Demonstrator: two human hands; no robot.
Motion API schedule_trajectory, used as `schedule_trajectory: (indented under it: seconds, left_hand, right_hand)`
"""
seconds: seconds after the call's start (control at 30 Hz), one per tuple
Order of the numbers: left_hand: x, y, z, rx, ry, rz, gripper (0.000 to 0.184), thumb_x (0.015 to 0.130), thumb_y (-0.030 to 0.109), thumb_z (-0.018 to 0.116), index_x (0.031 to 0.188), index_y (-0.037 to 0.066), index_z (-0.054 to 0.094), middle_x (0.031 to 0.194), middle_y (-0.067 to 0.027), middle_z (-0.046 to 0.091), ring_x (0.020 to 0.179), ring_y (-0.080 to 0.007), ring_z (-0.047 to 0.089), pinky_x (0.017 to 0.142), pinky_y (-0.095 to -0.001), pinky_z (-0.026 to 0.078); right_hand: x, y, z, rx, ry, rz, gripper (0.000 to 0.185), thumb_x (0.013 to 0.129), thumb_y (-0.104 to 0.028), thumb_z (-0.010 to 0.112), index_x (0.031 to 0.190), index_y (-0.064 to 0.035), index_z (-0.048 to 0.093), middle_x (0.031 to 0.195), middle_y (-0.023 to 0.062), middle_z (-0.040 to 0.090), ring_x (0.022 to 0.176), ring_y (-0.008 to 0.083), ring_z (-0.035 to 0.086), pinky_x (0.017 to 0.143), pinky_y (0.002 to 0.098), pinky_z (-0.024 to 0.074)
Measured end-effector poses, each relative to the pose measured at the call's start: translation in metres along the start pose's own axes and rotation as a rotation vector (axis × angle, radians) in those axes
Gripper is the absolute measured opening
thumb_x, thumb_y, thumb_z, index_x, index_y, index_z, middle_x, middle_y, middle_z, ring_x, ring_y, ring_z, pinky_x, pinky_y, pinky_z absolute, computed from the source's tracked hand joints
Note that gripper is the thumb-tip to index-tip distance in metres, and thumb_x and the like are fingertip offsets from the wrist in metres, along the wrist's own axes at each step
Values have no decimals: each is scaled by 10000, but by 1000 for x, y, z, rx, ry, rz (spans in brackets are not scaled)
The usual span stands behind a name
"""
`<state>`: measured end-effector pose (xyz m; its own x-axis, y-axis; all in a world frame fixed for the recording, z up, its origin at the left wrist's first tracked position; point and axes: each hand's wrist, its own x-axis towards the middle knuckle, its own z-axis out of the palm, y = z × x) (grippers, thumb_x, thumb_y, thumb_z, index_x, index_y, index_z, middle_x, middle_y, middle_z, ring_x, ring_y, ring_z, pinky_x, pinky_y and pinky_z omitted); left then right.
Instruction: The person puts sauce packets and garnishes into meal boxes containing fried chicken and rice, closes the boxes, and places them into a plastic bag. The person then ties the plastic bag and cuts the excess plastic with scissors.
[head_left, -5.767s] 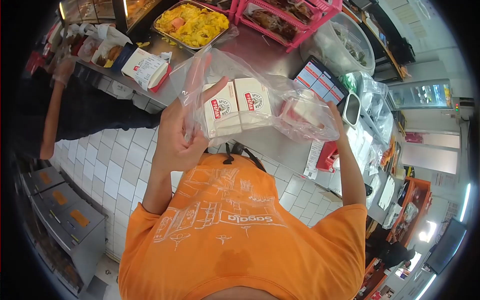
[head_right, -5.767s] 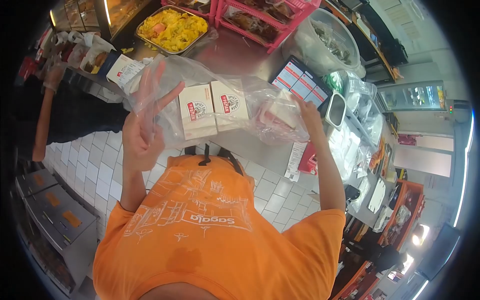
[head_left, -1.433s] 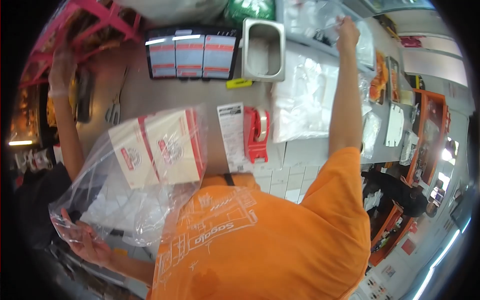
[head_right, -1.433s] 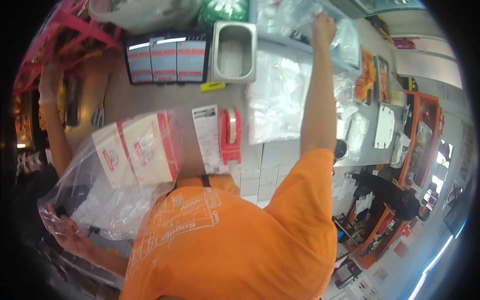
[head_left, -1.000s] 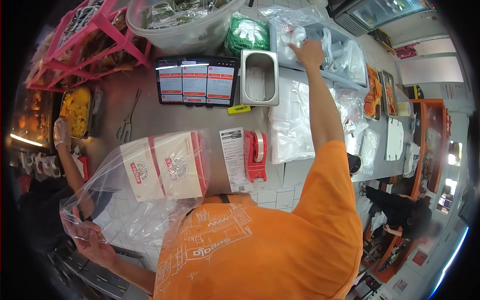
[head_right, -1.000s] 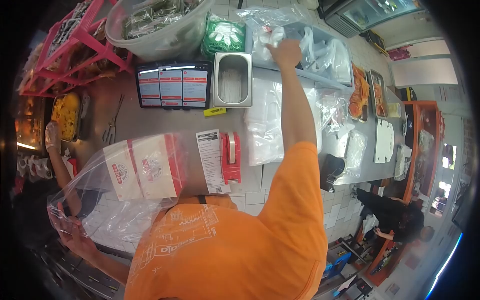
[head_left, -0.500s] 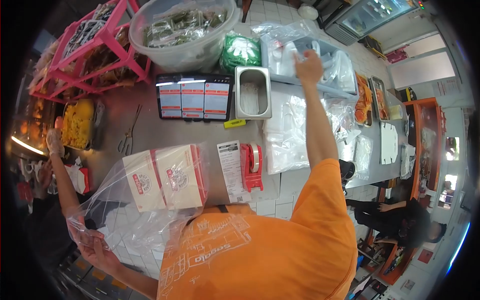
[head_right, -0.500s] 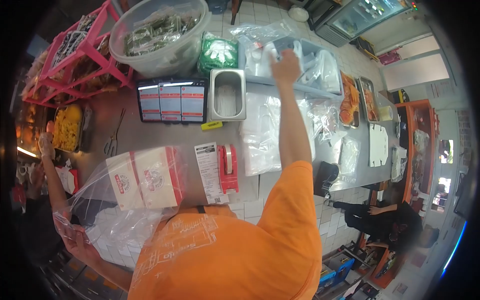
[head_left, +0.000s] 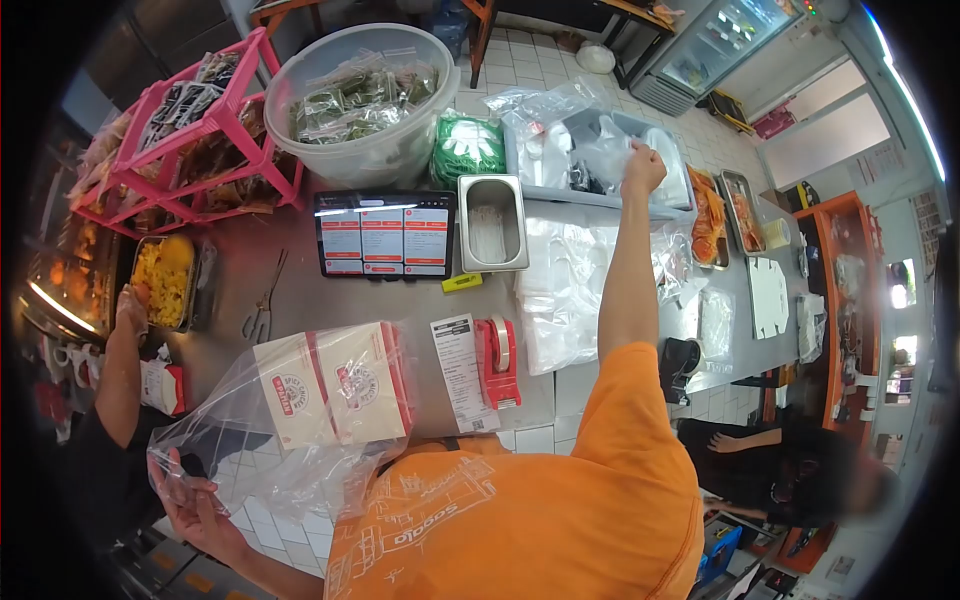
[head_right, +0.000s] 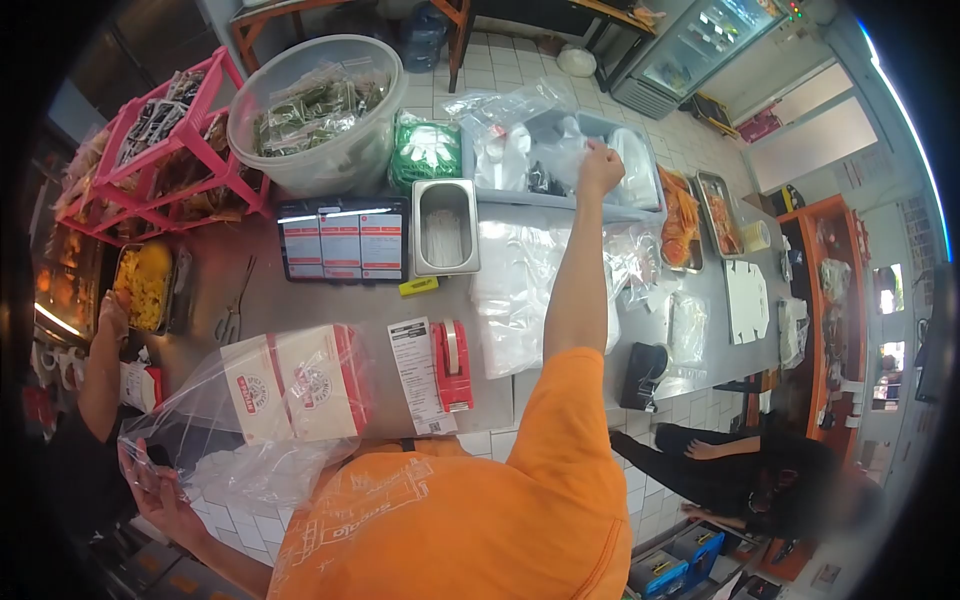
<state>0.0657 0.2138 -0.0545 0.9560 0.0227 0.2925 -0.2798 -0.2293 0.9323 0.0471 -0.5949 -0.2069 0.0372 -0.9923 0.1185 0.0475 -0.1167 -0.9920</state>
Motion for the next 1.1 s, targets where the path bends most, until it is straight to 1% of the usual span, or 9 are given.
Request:
schedule_trajectory:
  seconds: [0.17, 0.3, 0.47, 0.57, 0.6, 0.77, 0.87, 0.97, 1.1]
  left_hand:
    - [2, 2, 8, -8, -8, 37, 763, 902, 121, 669, 1531, -76, 284, 1442, -278, 495, 773, -53, 545, 803, -174, 411]
    - [5, 4, 6, 39, -46, 48, 764, 897, 124, 674, 1528, -73, 293, 1466, -284, 471, 767, -60, 566, 755, -157, 415]
    - [3, 13, 16, 15, -60, -27, 856, 875, 169, 723, 1555, -34, 246, 1469, -342, 438, 719, -42, 585, 568, -135, 375]
    - [9, 16, 32, 6, -52, 2, 850, 881, 148, 709, 1562, -25, 230, 1435, -344, 476, 726, -25, 573, 549, -110, 352]
    - [13, 13, 33, -53, -61, 28, 840, 879, 119, 703, 1558, -34, 232, 1427, -332, 493, 788, -39, 598, 554, -109, 372]
    - [37, -6, 38, -66, -132, 273, 736, 862, 59, 650, 1504, -89, 323, 1448, -321, 478, 1096, -241, 655, 603, -169, 464]
    - [52, 4, 31, -77, -262, 368, 654, 851, 48, 609, 1447, -126, 403, 1446, -322, 480, 1215, -342, 612, 798, -279, 519]
    - [42, 3, 26, -57, -384, 338, 605, 838, 29, 575, 1405, -144, 455, 1437, -329, 485, 1247, -388, 588, 991, -406, 474]
    - [58, -17, 9, -180, -352, 417, 577, 836, 6, 552, 1390, -136, 482, 1413, -338, 504, 1221, -398, 602, 1035, -451, 450]
  right_hand:
    - [-69, -17, 28, -1023, -322, -475, 310, 846, -384, 732, 976, -105, 698, 885, 127, 731, 850, 297, 703, 735, 419, 540]
    - [-77, 14, 47, -1306, -501, -621, 502, 799, -551, 747, 1052, -124, 670, 928, 145, 730, 935, 359, 696, 794, 479, 537]
    - [-69, -18, 51, -906, -285, -243, 342, 875, -376, 696, 1034, -73, 702, 946, 172, 725, 972, 340, 690, 820, 436, 536]
    - [-116, -72, 16, 174, -995, 240, 394, 828, -12, 584, 1218, -21, 636, 829, 19, 596, 855, 147, 628, 737, 255, 496]
    - [-186, -155, 16, -551, -953, -114, 381, 811, 70, 597, 1182, -10, 630, 837, 5, 572, 826, 102, 628, 763, 250, 514]
    - [-398, -198, 27, 694, -1729, 296, 205, 790, 12, 697, 952, -63, 597, 908, 26, 588, 903, 178, 639, 859, 382, 580]
    - [-580, -137, 98, 48, -1834, -516, 348, 706, 117, 638, 972, -90, 724, 973, 125, 664, 953, 286, 656, 792, 384, 521]
    - [-692, -36, 165, -817, -1909, -684, 266, 759, 2, 651, 978, -110, 752, 1026, 116, 712, 1020, 318, 673, 873, 408, 522]
    - [-721, -1, 177, -962, -1964, -961, 213, 792, -82, 657, 982, -96, 753, 1026, 96, 726, 1038, 318, 682, 900, 422, 522]
